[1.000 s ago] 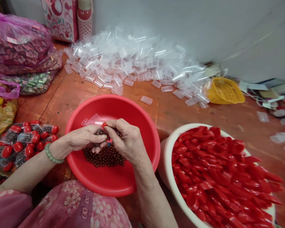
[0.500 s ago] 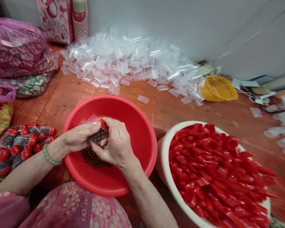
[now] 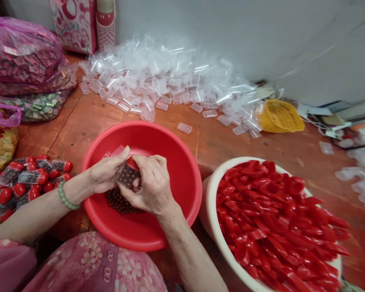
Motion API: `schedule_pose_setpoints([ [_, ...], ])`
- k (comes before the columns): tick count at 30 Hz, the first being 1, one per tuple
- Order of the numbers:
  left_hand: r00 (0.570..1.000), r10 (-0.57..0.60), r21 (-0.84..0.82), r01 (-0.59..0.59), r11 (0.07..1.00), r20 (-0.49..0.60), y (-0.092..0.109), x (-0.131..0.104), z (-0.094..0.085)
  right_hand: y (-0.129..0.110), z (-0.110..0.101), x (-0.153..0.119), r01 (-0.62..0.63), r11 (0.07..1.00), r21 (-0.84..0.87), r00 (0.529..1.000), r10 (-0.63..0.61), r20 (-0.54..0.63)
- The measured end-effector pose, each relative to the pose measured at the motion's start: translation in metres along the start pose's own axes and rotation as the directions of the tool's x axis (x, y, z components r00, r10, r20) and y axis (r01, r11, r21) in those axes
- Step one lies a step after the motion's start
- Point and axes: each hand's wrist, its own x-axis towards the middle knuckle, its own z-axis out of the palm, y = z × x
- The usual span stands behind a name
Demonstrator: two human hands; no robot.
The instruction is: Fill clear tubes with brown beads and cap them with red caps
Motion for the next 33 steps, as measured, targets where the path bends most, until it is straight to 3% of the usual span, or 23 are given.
schedule_pose_setpoints([
  [3,0.999,0.0,0.028,0.002,1.0,-0.047,0.005,-0.002,0.002,0.009,-0.004,0.0,-0.119,0.993,0.008,0.989,0.119,-0.088],
  [6,0.984,0.041,0.027,-0.037,0.999,-0.175,0.012,-0.005,0.003,0.018,-0.004,0.0,-0.295,0.956,-0.008,0.91,0.278,-0.307],
  [7,0.969,0.078,0.019,-0.076,0.997,-0.233,0.014,-0.005,0.003,0.019,-0.003,0.0,-0.261,0.965,-0.019,0.924,0.244,-0.296],
  [10,0.922,0.163,-0.002,-0.174,0.985,-0.351,0.017,-0.006,0.002,0.017,0.002,0.0,-0.08,0.997,-0.004,0.991,0.079,-0.108],
  [12,0.921,0.159,-0.004,-0.172,0.985,-0.356,0.017,-0.006,0.001,0.015,0.005,0.001,-0.127,0.992,0.005,0.986,0.126,-0.108],
  [14,0.935,0.15,0.004,-0.157,0.988,-0.322,0.015,-0.005,0.0,0.013,0.007,0.002,-0.146,0.989,-0.002,0.985,0.145,-0.092],
  [17,0.964,0.132,0.013,-0.133,0.991,-0.229,0.014,-0.005,0.0,0.013,0.007,0.004,-0.023,1.0,0.012,1.0,0.023,0.02],
  [20,0.993,0.044,0.01,-0.043,0.999,-0.114,0.015,-0.005,0.003,0.012,0.007,0.005,-0.022,0.999,0.034,1.0,0.022,0.012],
  [23,0.997,0.011,0.012,-0.01,1.0,-0.079,0.015,-0.004,0.008,0.011,0.008,0.005,0.002,0.998,0.067,1.0,-0.004,0.023],
  [27,0.985,0.058,-0.02,-0.063,0.998,-0.165,0.01,0.001,0.016,0.008,0.009,0.004,-0.019,0.999,0.049,1.0,0.018,0.021],
  [33,0.905,0.205,-0.069,-0.247,0.966,-0.373,0.001,0.005,0.032,0.003,0.009,0.002,-0.049,0.997,0.061,0.999,0.05,-0.011],
])
